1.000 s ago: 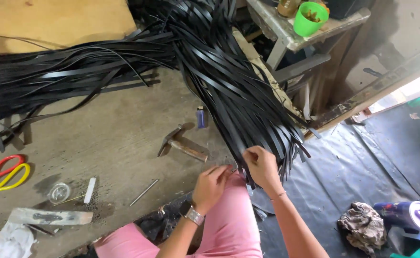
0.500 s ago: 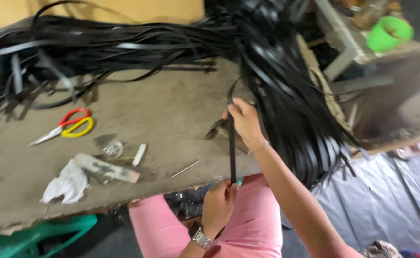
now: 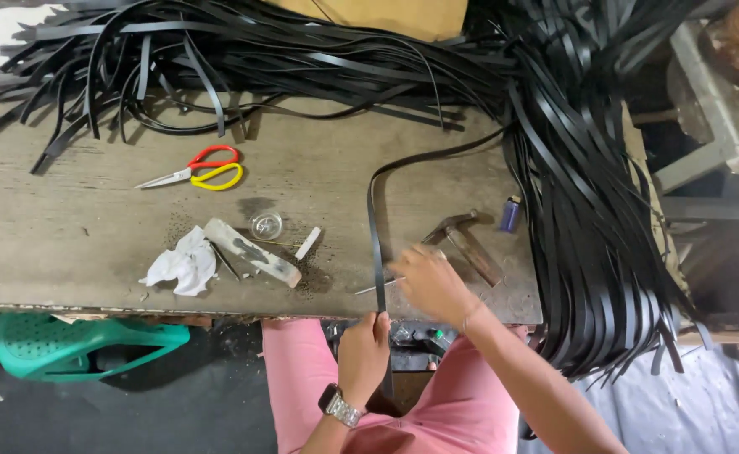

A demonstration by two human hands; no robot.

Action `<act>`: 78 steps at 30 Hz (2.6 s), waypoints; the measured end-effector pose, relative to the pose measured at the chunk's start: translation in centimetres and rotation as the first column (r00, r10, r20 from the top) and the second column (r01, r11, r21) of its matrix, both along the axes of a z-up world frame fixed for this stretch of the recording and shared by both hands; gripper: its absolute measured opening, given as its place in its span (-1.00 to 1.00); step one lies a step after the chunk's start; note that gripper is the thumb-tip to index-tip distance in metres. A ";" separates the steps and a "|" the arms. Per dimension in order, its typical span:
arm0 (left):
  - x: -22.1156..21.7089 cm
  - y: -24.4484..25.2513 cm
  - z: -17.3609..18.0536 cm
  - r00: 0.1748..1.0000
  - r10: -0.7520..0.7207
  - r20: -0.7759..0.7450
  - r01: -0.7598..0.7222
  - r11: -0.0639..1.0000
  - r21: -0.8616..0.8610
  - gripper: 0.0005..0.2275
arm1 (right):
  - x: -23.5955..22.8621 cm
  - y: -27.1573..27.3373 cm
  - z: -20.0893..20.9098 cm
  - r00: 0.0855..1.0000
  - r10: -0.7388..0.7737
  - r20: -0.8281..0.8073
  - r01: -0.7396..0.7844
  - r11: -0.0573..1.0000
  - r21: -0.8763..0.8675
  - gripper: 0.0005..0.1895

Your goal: Punching holes into long black leather strips using a hammer and a metal punch on a workbench.

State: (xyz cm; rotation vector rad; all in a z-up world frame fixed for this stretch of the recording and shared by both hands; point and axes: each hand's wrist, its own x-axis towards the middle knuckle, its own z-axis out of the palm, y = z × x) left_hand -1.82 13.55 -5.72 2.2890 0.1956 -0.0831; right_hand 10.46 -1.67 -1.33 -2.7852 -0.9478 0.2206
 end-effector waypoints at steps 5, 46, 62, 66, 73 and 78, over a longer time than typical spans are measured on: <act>1.1 -0.9 -0.6 1.000 -0.002 0.009 0.002 1.000 0.005 -0.65 | -3.8 -2.0 -2.2 0.976 -0.064 0.207 0.024 0.982 0.189 -0.89; 1.2 4.3 0.9 0.806 0.173 0.567 -0.080 0.979 -0.185 -0.91 | -2.9 -2.0 -1.4 0.903 0.138 0.407 -0.206 0.970 0.129 -0.36; 8.7 3.7 1.1 0.884 0.119 0.452 0.188 0.795 -0.577 -0.89 | -1.4 -1.4 -2.7 0.913 0.016 0.407 -0.104 0.975 0.196 -0.24; 9.3 3.5 0.7 0.899 0.108 0.425 0.200 0.761 -0.617 -0.85 | -1.5 -1.6 -2.4 0.918 0.041 0.395 -0.137 0.966 0.218 -0.22; 9.1 3.2 0.6 0.893 0.120 0.433 0.166 0.807 -0.566 -0.85 | -1.7 -0.8 -2.5 0.921 -0.040 0.388 -0.050 0.975 0.217 -0.36; 8.7 3.0 1.2 0.877 0.143 0.458 0.162 0.811 -0.562 -0.85 | -2.0 -0.5 -1.1 0.906 0.027 0.421 -0.134 0.964 0.228 -0.40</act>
